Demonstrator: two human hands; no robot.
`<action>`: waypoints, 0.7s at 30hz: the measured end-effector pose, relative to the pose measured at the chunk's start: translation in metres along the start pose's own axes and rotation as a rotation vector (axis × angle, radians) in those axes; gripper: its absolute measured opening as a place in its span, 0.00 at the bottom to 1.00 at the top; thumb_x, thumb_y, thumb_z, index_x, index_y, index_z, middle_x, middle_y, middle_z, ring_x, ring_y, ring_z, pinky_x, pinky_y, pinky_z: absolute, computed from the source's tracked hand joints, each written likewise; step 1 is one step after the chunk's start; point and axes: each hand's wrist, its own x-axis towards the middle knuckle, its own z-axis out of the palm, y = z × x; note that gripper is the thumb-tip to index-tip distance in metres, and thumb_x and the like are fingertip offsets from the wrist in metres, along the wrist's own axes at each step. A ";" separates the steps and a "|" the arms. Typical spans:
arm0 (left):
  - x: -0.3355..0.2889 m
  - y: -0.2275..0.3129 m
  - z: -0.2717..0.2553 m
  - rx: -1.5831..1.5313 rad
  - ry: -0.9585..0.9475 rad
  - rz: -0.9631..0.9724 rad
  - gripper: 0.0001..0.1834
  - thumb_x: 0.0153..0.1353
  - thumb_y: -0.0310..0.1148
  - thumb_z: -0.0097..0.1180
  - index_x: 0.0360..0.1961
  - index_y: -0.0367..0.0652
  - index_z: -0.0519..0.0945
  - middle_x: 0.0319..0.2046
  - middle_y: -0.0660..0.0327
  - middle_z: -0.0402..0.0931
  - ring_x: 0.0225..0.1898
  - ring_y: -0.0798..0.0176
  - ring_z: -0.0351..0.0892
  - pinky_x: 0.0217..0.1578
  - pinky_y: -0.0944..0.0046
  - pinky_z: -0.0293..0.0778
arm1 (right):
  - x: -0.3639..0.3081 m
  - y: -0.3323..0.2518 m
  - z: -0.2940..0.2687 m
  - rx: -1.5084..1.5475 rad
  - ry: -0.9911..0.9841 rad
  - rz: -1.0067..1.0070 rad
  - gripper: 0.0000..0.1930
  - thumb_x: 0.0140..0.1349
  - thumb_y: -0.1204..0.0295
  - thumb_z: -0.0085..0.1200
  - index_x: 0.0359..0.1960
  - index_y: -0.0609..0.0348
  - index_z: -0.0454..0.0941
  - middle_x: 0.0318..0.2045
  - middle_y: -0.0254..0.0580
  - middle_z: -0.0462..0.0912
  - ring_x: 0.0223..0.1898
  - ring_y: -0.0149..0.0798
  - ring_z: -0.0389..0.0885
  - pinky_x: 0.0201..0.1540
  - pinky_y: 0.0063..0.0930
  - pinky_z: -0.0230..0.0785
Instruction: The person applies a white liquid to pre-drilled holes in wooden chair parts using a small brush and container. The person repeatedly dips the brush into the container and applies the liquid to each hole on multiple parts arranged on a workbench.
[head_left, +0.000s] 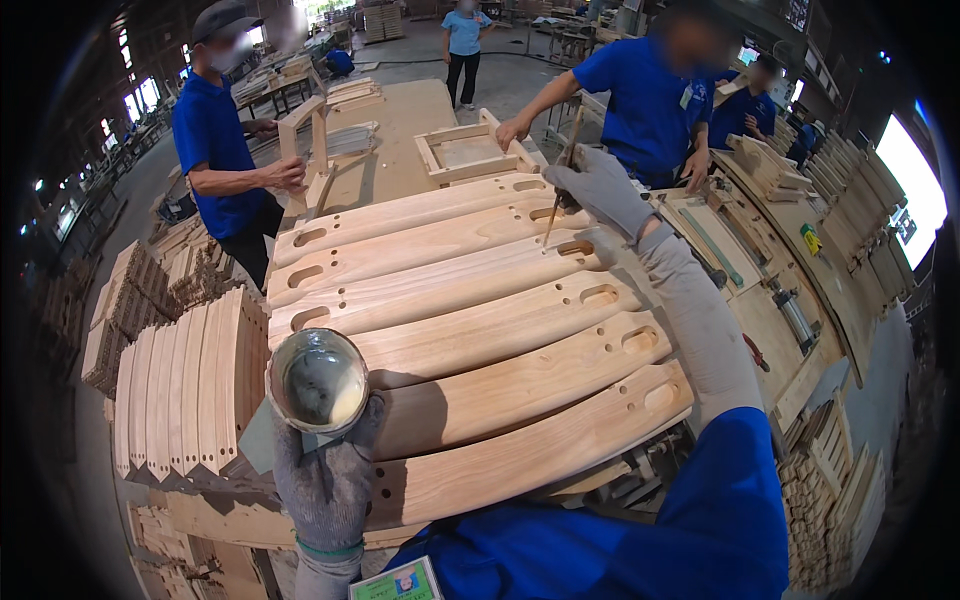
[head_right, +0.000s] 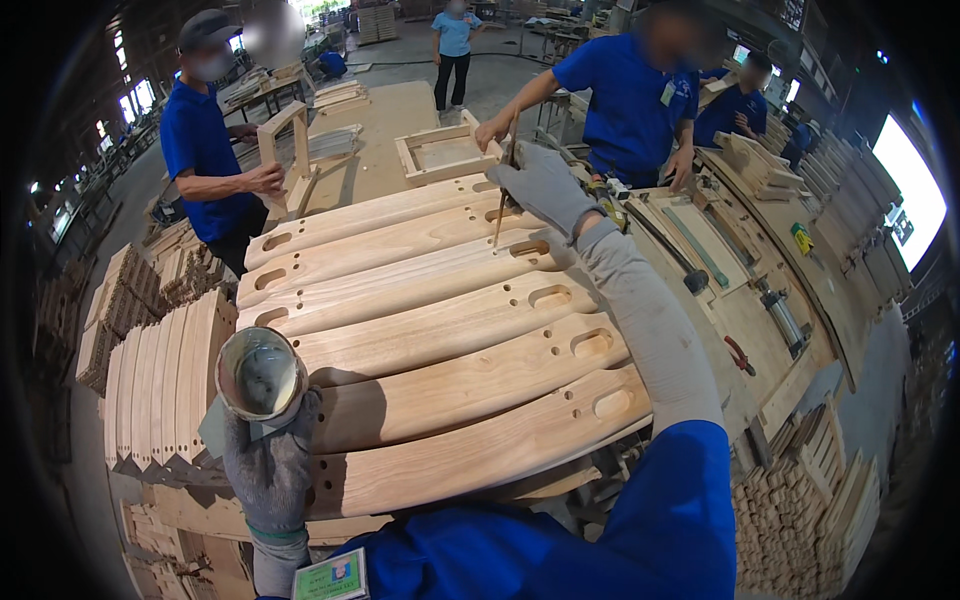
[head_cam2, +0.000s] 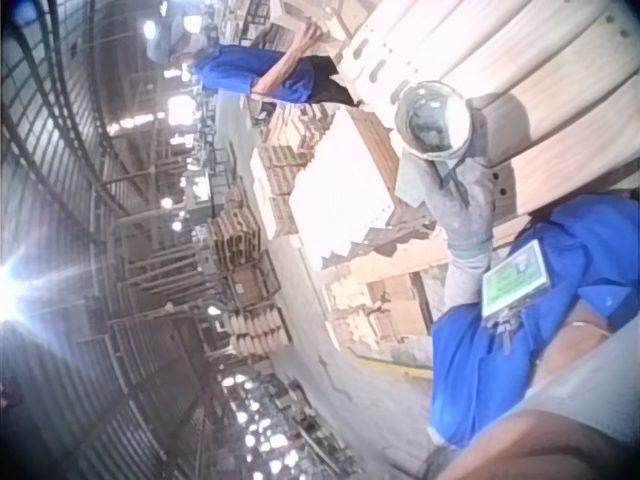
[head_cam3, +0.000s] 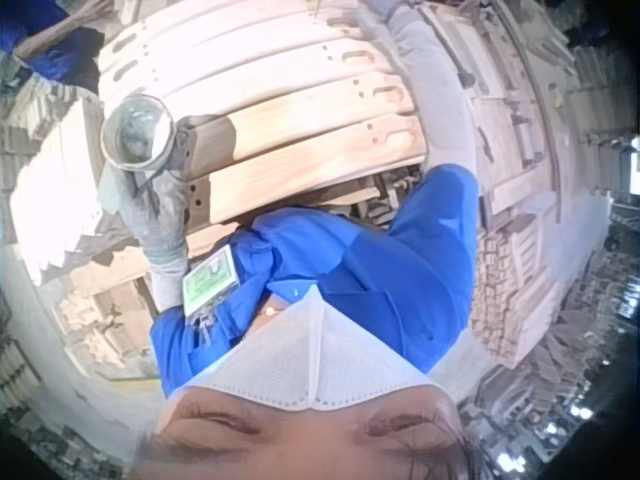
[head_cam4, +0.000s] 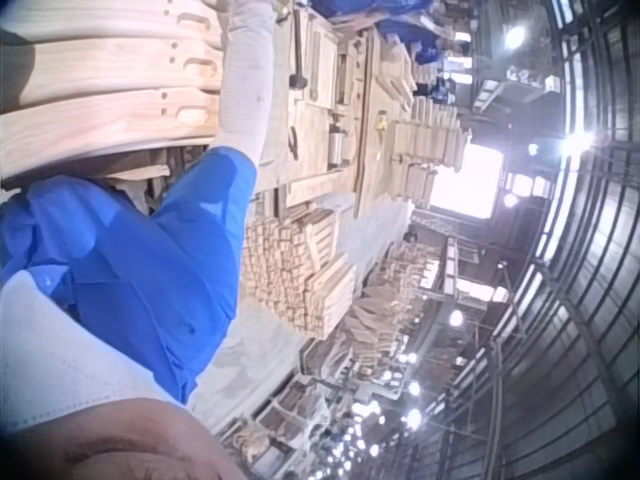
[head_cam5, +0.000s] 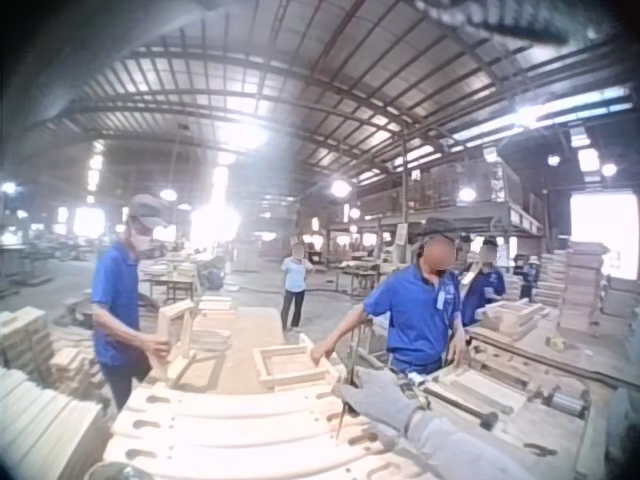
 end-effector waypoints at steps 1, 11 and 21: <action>-0.001 -0.002 -0.001 0.011 -0.005 0.017 0.29 0.59 0.20 0.53 0.61 0.28 0.58 0.55 0.48 0.66 0.54 0.59 0.71 0.54 0.62 0.71 | -0.006 -0.003 0.001 0.002 -0.037 0.000 0.15 0.57 0.61 0.56 0.33 0.63 0.77 0.22 0.34 0.78 0.20 0.26 0.75 0.25 0.20 0.70; -0.006 -0.001 0.002 -0.200 -0.105 0.065 0.32 0.61 0.26 0.53 0.62 0.27 0.54 0.56 0.48 0.64 0.56 0.58 0.68 0.55 0.62 0.69 | -0.024 -0.001 -0.009 -0.051 0.039 -0.107 0.17 0.55 0.60 0.54 0.30 0.67 0.75 0.21 0.43 0.78 0.23 0.36 0.78 0.30 0.30 0.69; -0.016 0.010 0.011 -0.097 -0.182 0.147 0.32 0.58 0.23 0.56 0.62 0.30 0.56 0.57 0.50 0.63 0.56 0.61 0.67 0.57 0.63 0.67 | -0.016 0.006 -0.001 0.096 0.075 -0.061 0.18 0.55 0.60 0.54 0.36 0.66 0.76 0.26 0.49 0.81 0.28 0.42 0.82 0.32 0.33 0.73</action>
